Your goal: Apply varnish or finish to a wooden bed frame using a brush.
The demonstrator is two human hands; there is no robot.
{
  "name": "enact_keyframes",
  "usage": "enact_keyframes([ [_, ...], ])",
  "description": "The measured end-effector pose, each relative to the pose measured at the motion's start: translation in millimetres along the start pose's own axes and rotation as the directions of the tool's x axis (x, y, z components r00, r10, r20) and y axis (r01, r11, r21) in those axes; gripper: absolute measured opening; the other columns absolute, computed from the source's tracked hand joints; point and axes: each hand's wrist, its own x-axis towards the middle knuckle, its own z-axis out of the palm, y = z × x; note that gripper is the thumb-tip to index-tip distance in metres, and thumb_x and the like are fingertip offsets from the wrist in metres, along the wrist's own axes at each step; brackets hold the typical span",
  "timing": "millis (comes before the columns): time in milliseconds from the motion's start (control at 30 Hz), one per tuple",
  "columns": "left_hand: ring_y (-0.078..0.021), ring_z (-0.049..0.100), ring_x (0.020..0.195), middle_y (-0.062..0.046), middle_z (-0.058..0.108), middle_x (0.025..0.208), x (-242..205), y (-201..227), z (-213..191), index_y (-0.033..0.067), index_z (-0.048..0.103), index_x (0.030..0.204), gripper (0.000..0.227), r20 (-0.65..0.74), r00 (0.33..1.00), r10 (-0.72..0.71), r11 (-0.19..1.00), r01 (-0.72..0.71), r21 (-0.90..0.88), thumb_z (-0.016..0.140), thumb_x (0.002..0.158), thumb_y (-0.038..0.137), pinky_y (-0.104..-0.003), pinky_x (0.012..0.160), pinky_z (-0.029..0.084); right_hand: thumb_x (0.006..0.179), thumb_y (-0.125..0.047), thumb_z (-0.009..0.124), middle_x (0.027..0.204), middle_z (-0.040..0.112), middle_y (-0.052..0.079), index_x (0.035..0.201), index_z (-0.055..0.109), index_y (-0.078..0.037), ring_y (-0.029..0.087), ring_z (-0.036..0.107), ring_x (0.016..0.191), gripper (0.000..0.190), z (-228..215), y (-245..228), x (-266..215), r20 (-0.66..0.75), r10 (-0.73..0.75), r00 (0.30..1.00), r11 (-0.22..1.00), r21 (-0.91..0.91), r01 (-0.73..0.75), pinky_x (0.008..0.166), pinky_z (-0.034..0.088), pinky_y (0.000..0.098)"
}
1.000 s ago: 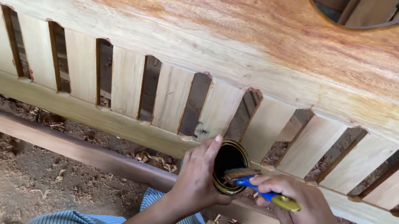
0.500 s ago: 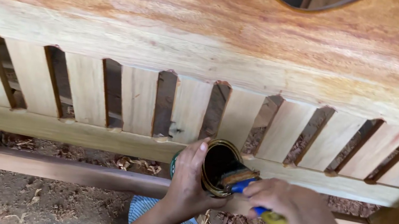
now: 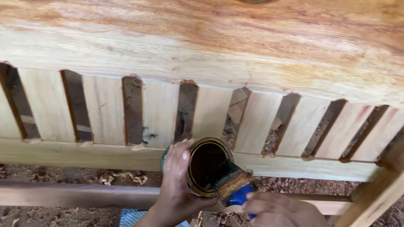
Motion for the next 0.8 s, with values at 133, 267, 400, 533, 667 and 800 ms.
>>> enact_keyframes([
  [133, -0.0495, 0.041, 0.143, -0.027, 0.038, 0.154, -7.2, -1.6, 1.7, 0.0209, 0.011, 0.163, 0.137, -0.005, 1.0, -0.003, 0.999, 0.003, 0.045, 0.099, 0.059, 0.03, -0.068, 0.12, 0.025, 0.096, -0.018, 0.064, 0.123, 0.07, 0.015, 0.114, 0.054, -0.014, 0.036, 0.071, 0.121, 0.021, 3.2, -12.2, 1.3, 0.064, -0.03, 0.997, 0.995, -0.098, 0.036, 0.1, 0.062, 0.0452],
  [267, -0.0497, 0.041, 0.143, -0.028, 0.036, 0.156, -12.2, -1.3, -0.5, 0.0205, 0.009, 0.164, 0.137, -0.022, 1.0, 0.012, 0.998, -0.011, 0.055, 0.1, 0.062, 0.037, -0.069, 0.12, 0.025, 0.09, -0.023, 0.064, 0.124, 0.071, 0.02, 0.113, 0.055, -0.007, 0.043, 0.07, 0.122, 0.029, -3.2, -20.0, 10.7, 0.152, -0.147, 0.977, 0.981, -0.105, 0.164, 0.096, 0.059, 0.0468],
  [400, -0.0507, 0.041, 0.142, -0.032, 0.033, 0.155, -11.8, 0.1, 1.9, 0.0201, 0.01, 0.162, 0.137, -0.028, 1.0, 0.003, 0.995, 0.0, 0.104, 0.1, 0.061, 0.037, -0.068, 0.117, 0.027, 0.09, -0.023, 0.069, 0.118, 0.07, 0.015, 0.115, 0.053, -0.007, 0.037, 0.072, 0.116, 0.033, 5.7, -9.9, 2.3, -0.021, -0.145, 0.989, 0.986, -0.082, 0.143, 0.101, 0.059, 0.0485],
  [533, -0.0495, 0.042, 0.142, -0.031, 0.035, 0.155, -15.1, -4.7, 1.6, 0.0196, 0.009, 0.162, 0.138, -0.035, 0.999, -0.026, 0.998, 0.028, 0.055, 0.101, 0.06, 0.031, -0.062, 0.117, 0.034, 0.101, 0.0, 0.064, 0.124, 0.068, 0.011, 0.12, 0.054, -0.011, 0.032, 0.071, 0.12, 0.024, 23.5, 37.5, -33.9, -0.291, -0.088, 0.953, 0.978, 0.157, 0.139, 0.093, 0.063, 0.038],
  [667, -0.047, 0.047, 0.138, -0.031, 0.034, 0.153, -11.0, -6.1, 0.4, 0.0137, 0.003, 0.161, 0.141, -0.067, 0.995, -0.079, 0.994, 0.084, 0.071, 0.1, 0.059, 0.027, -0.059, 0.115, 0.038, 0.108, -0.001, 0.061, 0.114, 0.073, 0.021, 0.123, 0.063, -0.008, 0.034, 0.074, 0.108, 0.017, 43.1, 94.6, -67.9, -0.626, 0.352, 0.696, 0.783, 0.604, 0.148, 0.102, 0.064, 0.0519],
  [800, -0.0427, 0.049, 0.139, -0.03, 0.031, 0.156, -11.4, -5.5, -1.1, 0.0117, 0.0, 0.161, 0.142, -0.076, 0.991, -0.113, 0.994, 0.113, -0.015, 0.1, 0.061, 0.021, -0.054, 0.116, 0.045, 0.112, -0.006, 0.054, 0.111, 0.069, 0.018, 0.117, 0.053, 0.0, 0.031, 0.072, 0.111, 0.008, 24.7, 102.5, -50.6, -0.65, 0.687, 0.326, 0.576, 0.76, 0.3, 0.098, 0.064, 0.0517],
])
